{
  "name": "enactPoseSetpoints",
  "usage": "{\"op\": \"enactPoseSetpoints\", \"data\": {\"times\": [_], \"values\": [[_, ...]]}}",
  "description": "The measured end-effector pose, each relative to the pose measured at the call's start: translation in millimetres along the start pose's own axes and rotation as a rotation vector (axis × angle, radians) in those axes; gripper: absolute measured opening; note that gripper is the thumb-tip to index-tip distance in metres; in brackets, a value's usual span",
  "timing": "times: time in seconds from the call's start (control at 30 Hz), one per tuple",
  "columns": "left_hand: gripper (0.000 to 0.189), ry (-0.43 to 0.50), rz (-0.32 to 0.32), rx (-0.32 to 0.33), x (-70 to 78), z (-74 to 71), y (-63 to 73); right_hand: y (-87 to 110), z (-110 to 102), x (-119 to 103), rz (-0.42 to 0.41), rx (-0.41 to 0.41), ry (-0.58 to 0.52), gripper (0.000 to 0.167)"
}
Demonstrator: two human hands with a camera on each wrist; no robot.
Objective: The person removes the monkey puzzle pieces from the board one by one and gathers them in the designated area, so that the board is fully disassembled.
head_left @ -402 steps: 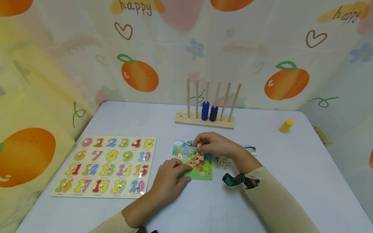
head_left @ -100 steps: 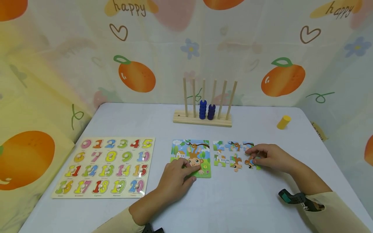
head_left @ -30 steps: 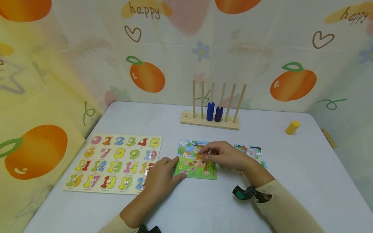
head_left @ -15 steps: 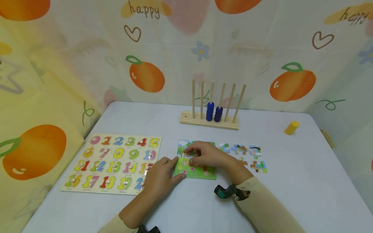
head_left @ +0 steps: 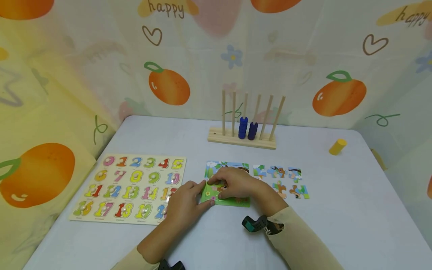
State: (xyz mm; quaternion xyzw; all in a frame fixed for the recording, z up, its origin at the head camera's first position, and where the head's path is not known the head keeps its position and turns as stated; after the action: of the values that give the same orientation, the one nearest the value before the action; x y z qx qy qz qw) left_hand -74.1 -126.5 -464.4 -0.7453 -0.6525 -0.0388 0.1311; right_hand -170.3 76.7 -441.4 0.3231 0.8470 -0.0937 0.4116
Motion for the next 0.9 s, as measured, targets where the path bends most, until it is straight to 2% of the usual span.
{"op": "enactPoseSetpoints", "data": {"times": [0.3,0.47,0.9], "values": [[0.073,0.010,-0.007,-0.005,1.2,-1.2,-0.7,3.1,-2.3,-8.0,0.055,0.011,-0.090,0.052],[0.073,0.006,-0.006,-0.010,1.6,-1.3,-0.7,3.6,-2.7,-9.2,0.062,-0.004,-0.094,0.046],[0.072,0.008,-0.006,-0.019,2.0,-2.0,-0.6,2.9,-2.5,-8.0,0.071,-0.033,-0.122,0.046]]}}
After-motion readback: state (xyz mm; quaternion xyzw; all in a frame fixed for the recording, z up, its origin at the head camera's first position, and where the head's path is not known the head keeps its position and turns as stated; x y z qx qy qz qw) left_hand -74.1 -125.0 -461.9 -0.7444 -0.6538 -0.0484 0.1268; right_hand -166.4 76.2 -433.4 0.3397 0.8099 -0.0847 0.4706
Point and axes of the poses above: each hand's wrist, its own y-axis away from the middle knuckle, its own z-axis out of the palm, x = y × z, the point moved 1 cm from there along -y, towards the middle knuckle, and after that the axes turned 13 degrees about -y, right-handed, at the moved point
